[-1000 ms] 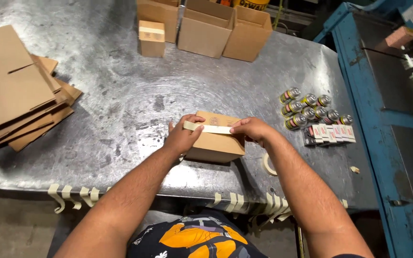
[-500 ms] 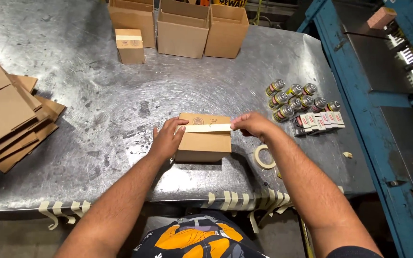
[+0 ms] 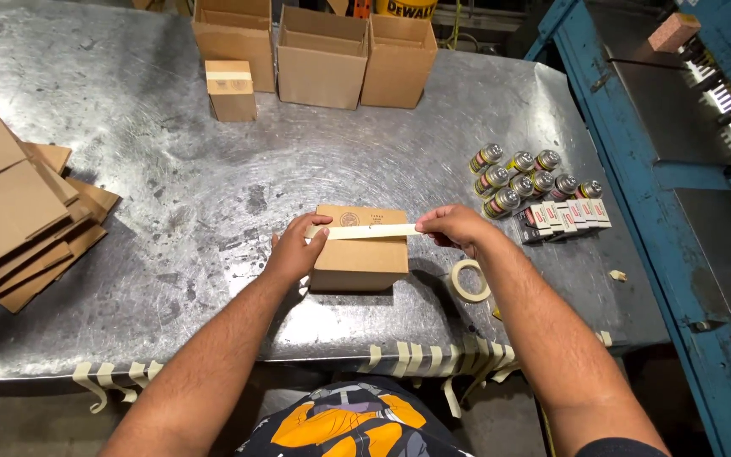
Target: The person assembles and seals cardboard boxes by hand using masking tape. The person folds the flaps of multiple boxes and applies strips of tape across the seams to secure them.
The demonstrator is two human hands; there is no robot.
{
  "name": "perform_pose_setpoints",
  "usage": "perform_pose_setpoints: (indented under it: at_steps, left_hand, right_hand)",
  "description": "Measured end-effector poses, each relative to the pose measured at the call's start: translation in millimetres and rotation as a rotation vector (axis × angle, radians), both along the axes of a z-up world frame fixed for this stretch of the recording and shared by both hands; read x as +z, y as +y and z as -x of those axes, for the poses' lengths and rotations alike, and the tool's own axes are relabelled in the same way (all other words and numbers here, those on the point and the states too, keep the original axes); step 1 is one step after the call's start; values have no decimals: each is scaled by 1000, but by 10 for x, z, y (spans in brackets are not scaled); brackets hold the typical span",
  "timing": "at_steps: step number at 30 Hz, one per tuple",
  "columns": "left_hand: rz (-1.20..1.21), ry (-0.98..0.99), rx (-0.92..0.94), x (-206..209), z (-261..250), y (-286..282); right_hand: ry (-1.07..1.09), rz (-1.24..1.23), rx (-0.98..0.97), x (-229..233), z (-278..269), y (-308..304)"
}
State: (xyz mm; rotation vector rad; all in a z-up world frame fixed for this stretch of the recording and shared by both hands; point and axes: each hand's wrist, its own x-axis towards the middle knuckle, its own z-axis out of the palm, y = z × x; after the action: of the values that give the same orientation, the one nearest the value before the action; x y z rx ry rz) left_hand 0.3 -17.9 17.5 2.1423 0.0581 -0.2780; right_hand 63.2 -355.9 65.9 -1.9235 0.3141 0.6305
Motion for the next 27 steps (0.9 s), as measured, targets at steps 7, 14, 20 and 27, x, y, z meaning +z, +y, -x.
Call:
perform_pose_setpoints:
  at_steps: [7,14,20,27]
  left_hand:
    - [68,-11,-8,230,111,58]
    - [157,-59,8,33,34,55]
    - [278,-173,47,-446,-91,31]
    - [163,-23,21,-415,-148,18]
  right_hand:
    - [-35,-277,-35,327,64,215]
    - [-113,-523,66,1267,297,1198]
    - [-182,-565,257,1526,228,2019]
    - [-171,-589,340,1567,233,2316]
